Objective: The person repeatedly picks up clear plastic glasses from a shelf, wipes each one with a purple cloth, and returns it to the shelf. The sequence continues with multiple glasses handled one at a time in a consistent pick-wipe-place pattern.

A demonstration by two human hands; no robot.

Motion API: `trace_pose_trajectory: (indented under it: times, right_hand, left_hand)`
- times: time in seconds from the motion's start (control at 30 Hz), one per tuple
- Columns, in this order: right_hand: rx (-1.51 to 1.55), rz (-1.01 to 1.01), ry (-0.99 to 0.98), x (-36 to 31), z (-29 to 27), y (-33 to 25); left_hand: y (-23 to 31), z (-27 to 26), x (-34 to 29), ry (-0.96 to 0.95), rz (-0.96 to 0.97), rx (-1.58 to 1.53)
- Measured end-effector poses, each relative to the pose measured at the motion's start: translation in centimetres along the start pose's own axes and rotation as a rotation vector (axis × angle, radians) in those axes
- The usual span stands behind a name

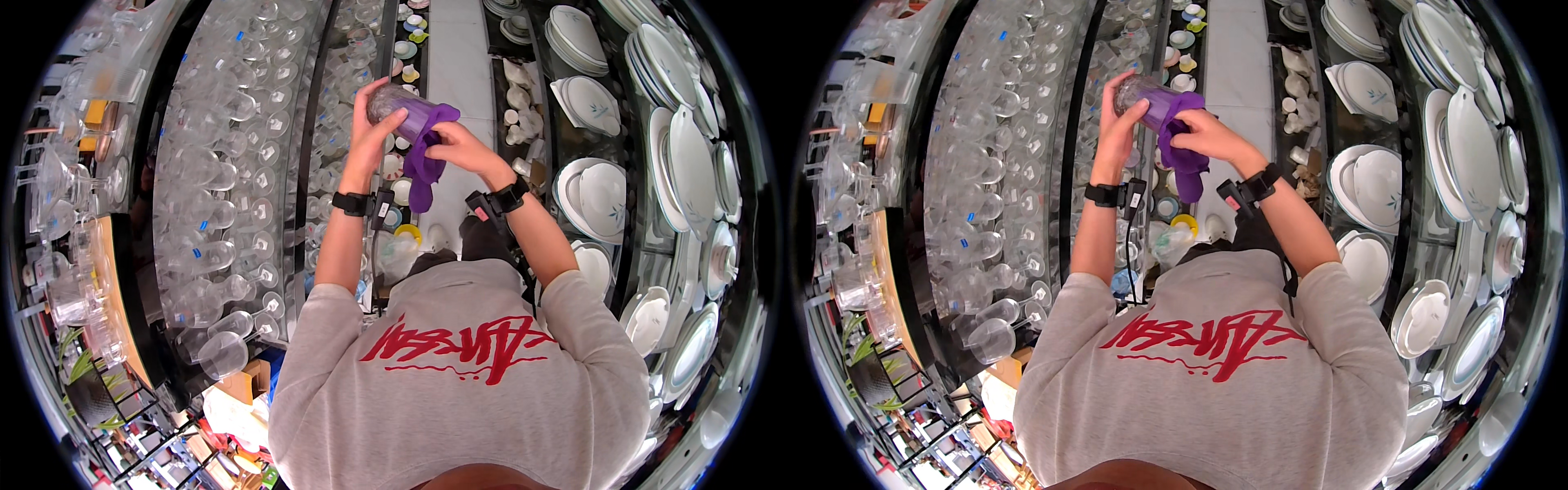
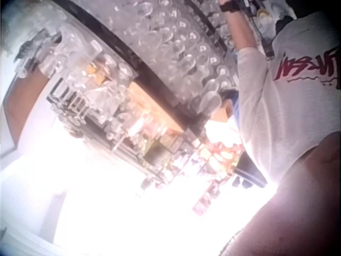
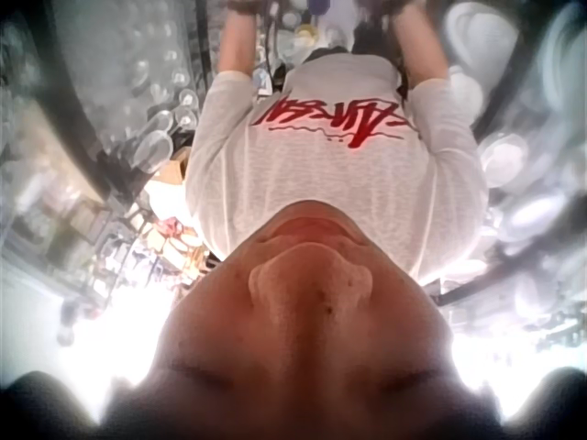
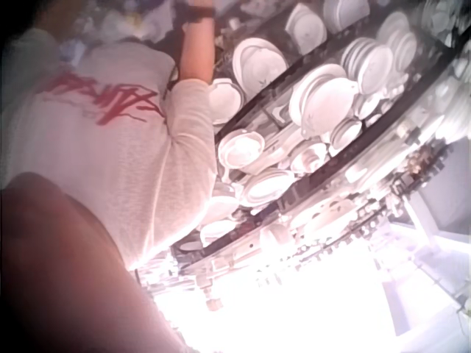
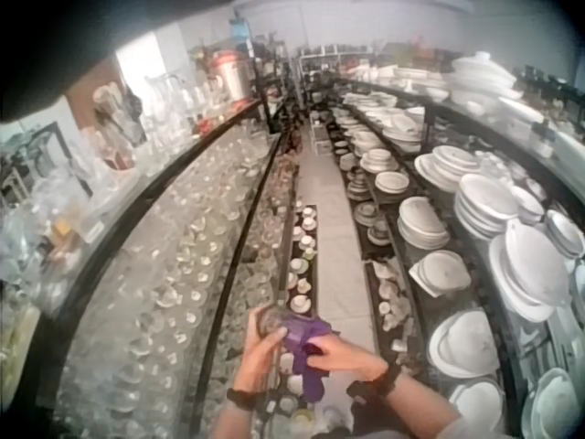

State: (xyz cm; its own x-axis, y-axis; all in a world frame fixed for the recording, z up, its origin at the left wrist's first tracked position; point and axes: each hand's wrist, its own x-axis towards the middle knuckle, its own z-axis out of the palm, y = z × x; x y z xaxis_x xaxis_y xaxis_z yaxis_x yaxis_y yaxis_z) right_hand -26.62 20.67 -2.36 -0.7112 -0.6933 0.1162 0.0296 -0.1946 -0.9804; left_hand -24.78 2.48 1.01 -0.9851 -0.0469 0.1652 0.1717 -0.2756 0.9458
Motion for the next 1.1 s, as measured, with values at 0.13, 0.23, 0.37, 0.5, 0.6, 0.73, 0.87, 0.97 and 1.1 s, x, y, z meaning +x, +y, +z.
trace_pose_trajectory:
  times: [0.13,0.23,0.37,0.5,0.6,0.73,0.87,0.97,1.1]
  right_hand:
    - [-0.269,-0.041,0.012,0.3,1.4,-0.2]
    - [-0.772,-0.180,0.011,0.2,2.3,-2.6]
    - [-1.019,-0.249,0.157,-0.3,3.1,-2.4]
    - [-1.132,-0.449,0.417,-0.7,3.8,-1.9]
    - [-1.201,-0.436,0.491,-0.7,3.7,-2.0]
    - [-1.061,-0.407,0.372,-0.5,2.6,-0.7]
    - [-0.411,-0.142,0.320,-0.7,2.1,-0.3]
    - [-0.016,-0.055,0.287,-0.9,2.6,-0.3]
    - [-0.824,-0.364,0.266,-1.3,3.6,-3.3]
  left_hand:
    - [0.4,-0.9,0.9,-0.047,-0.036,-0.031]
    - [-0.7,-1.8,1.1,-0.014,-0.048,-0.020]
    - [-1.4,-1.9,0.7,0.034,-0.015,-0.013]
    - [-0.4,-1.0,0.5,0.145,-0.116,-0.233]
    - [-0.2,-0.7,0.4,0.174,-0.146,-0.284]
    - [-1.0,-1.1,0.4,0.168,-0.091,-0.110]
    - [-1.6,-1.4,0.0,0.197,-0.101,-0.067]
    - [-0.9,-0.5,0.0,0.215,-0.111,-0.120]
    - [-0.6,-0.6,0.0,0.217,-0.052,-0.080]
